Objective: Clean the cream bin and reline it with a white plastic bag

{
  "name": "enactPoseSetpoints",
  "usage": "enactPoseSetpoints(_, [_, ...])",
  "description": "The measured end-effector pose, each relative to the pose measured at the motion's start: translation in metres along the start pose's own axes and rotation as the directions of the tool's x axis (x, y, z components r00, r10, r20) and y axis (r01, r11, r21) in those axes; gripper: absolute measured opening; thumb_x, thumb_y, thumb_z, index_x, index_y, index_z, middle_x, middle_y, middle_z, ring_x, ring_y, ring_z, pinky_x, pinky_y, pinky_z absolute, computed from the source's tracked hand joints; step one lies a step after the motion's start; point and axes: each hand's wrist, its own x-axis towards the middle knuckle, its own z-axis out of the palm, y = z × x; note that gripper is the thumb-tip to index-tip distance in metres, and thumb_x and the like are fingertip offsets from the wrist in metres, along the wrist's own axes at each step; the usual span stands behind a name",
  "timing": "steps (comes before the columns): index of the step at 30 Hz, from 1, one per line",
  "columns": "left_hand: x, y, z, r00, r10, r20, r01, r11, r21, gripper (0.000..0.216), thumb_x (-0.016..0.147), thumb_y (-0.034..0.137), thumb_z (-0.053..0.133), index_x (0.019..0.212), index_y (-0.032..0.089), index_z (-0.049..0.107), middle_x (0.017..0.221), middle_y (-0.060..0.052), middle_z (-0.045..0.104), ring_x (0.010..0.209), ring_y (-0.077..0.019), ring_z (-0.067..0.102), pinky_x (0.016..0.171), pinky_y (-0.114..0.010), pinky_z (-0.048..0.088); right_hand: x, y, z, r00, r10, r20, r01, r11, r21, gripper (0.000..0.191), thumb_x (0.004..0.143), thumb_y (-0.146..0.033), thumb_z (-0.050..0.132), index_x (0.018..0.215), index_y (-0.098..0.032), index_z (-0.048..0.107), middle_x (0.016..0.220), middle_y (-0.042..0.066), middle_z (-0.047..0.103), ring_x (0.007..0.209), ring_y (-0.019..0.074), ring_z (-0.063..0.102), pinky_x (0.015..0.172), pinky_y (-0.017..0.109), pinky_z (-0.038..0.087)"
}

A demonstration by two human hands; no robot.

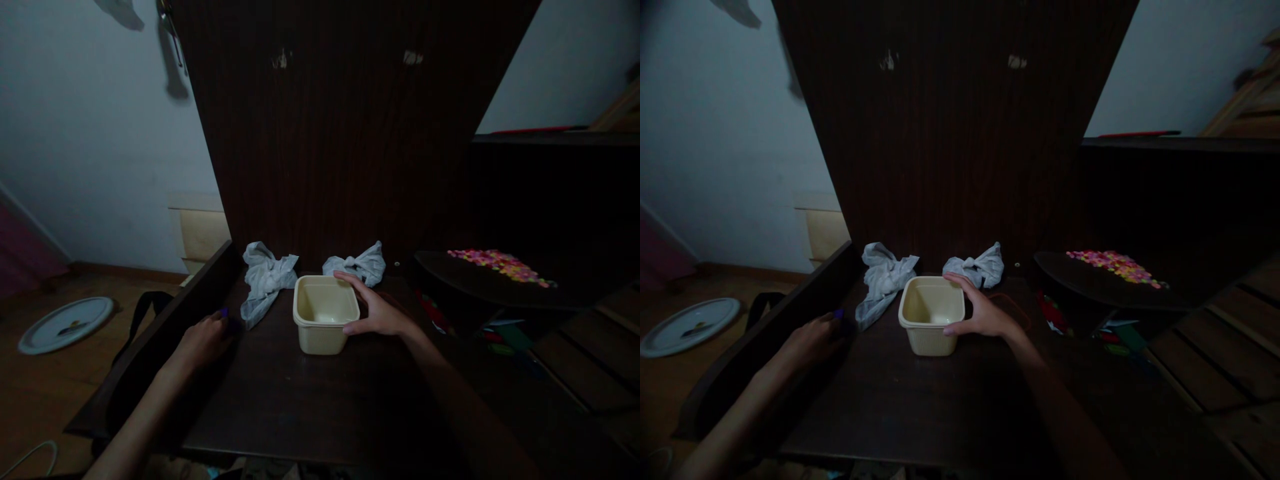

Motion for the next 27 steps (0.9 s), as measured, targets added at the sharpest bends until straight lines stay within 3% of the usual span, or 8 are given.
enactPoseSetpoints(3, [0.003, -0.007, 0.002, 0.999, 0.048, 0.010, -0.048, 0.997, -0.056, 0.019, 0.085, 0.018, 0.060, 0.102, 0.016, 0.068, 0.117, -0.017, 0.067, 0.103, -0.0298, 0.071, 0.087, -0.035, 0.054, -0.001, -0.001, -0.001, 1.000, 0.002, -0.003, -0.002, 1.000, 0.014, 0.107, 0.062, -0.052, 0.090, 0.152, -0.028, 0.037, 0.163, 0.013, 0.028, 0.150, 0.0332, 0.031, 0.125, 0.052, 0.021])
enactPoseSetpoints(10, [0.006, -0.010, 0.006, 0.998, 0.059, 0.008, -0.059, 0.997, -0.048, 0.051, 0.071, -0.003, 0.056, 0.119, 0.011, 0.063, 0.123, -0.019, 0.064, 0.111, -0.0301, 0.069, 0.092, -0.033, 0.053, -0.004, -0.001, -0.001, 1.000, 0.011, -0.005, -0.011, 1.000, 0.019, 0.106, 0.063, -0.052, 0.090, 0.152, -0.028, 0.038, 0.164, 0.013, 0.028, 0.151, 0.0325, 0.030, 0.125, 0.050, 0.022])
enactPoseSetpoints(17, [0.014, -0.022, 0.004, 0.999, 0.005, -0.047, -0.008, 0.999, -0.049, 0.052, 0.080, -0.004, 0.040, 0.125, 0.012, 0.061, 0.124, -0.018, 0.068, 0.113, -0.0288, 0.070, 0.094, -0.033, 0.053, -0.003, -0.003, -0.004, 1.000, -0.024, -0.006, 0.024, 1.000, -0.020, 0.102, 0.065, -0.052, 0.089, 0.151, -0.029, 0.039, 0.162, 0.013, 0.030, 0.151, 0.0324, 0.030, 0.125, 0.052, 0.022])
enactPoseSetpoints(23, [0.018, -0.038, -0.022, 0.991, -0.033, -0.127, 0.028, 0.999, -0.043, 0.052, 0.083, -0.002, 0.036, 0.125, 0.014, 0.062, 0.114, -0.018, 0.074, 0.110, -0.0327, 0.071, 0.090, -0.037, 0.053, 0.000, -0.011, -0.011, 0.998, -0.055, -0.028, 0.051, 0.992, -0.116, 0.098, 0.067, -0.055, 0.087, 0.150, -0.027, 0.043, 0.161, 0.014, 0.033, 0.151, 0.0331, 0.028, 0.125, 0.053, 0.019])
enactPoseSetpoints(27, [0.013, -0.038, -0.052, 0.947, -0.090, -0.308, 0.044, 0.987, -0.153, 0.051, 0.083, 0.004, 0.040, 0.129, 0.013, 0.060, 0.109, -0.019, 0.075, 0.103, -0.0354, 0.073, 0.086, -0.041, 0.054, 0.000, -0.011, -0.013, 0.997, -0.043, -0.071, 0.029, 0.981, -0.192, 0.091, 0.072, -0.059, 0.082, 0.148, -0.024, 0.045, 0.159, 0.016, 0.037, 0.151, 0.0340, 0.030, 0.124, 0.055, 0.019])
